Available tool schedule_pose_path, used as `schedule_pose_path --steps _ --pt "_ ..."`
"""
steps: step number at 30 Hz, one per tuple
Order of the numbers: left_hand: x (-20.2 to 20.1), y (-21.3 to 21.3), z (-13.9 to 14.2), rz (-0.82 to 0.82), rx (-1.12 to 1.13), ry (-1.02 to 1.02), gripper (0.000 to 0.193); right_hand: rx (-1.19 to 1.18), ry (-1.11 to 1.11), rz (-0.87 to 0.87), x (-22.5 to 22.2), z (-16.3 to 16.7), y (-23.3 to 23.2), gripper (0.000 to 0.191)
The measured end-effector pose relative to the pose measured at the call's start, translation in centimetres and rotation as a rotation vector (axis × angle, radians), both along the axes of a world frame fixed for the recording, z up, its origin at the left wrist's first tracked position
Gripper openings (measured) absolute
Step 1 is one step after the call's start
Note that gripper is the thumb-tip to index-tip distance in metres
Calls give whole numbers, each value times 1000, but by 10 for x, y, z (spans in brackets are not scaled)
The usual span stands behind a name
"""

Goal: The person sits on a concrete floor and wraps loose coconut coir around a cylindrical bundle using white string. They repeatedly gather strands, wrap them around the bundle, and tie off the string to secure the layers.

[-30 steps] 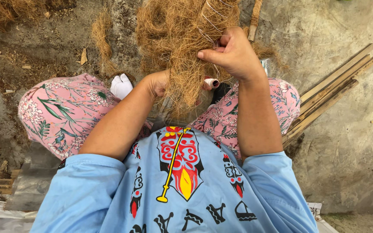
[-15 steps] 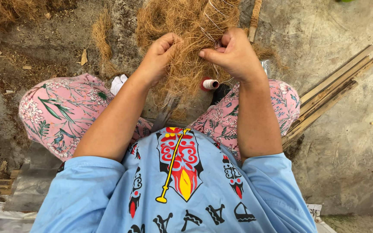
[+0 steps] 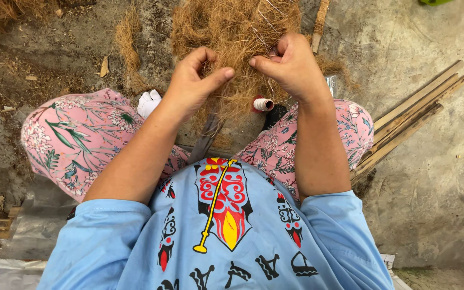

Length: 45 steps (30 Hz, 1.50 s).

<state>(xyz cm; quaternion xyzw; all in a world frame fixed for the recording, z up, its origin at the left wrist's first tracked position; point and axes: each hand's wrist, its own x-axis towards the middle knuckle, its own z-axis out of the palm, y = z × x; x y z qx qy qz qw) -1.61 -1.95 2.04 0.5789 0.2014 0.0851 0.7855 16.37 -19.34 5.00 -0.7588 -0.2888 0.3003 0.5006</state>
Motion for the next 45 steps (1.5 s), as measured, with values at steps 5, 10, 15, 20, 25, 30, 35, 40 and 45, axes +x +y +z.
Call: schedule_pose_path --steps 5,10,15,20,25,30,35,40,45 --pt "3 4 -2 -35 -124 -52 24 4 -28 -7 0 0 1 52" --pt "0 8 -9 15 -137 -17 25 -50 -55 21 1 -1 0 54" --pt "-3 4 -9 99 667 -89 10 -64 -122 29 3 -2 1 54" --pt "-9 0 20 203 693 -41 19 -57 -95 25 3 -2 0 54" --pt "-14 -5 51 43 909 -116 47 -59 -87 -26 2 -3 1 57" --pt "-9 -16 48 -33 1010 -55 39 -17 -74 -45 1 -4 3 55" --pt "-6 -11 19 67 704 -51 24 -18 -66 -23 0 -4 4 51" --pt "5 -17 -8 101 586 -135 42 8 -53 -37 1 -8 5 49" --pt "9 -24 -16 16 -111 -154 49 -27 -7 8 2 -9 2 45"
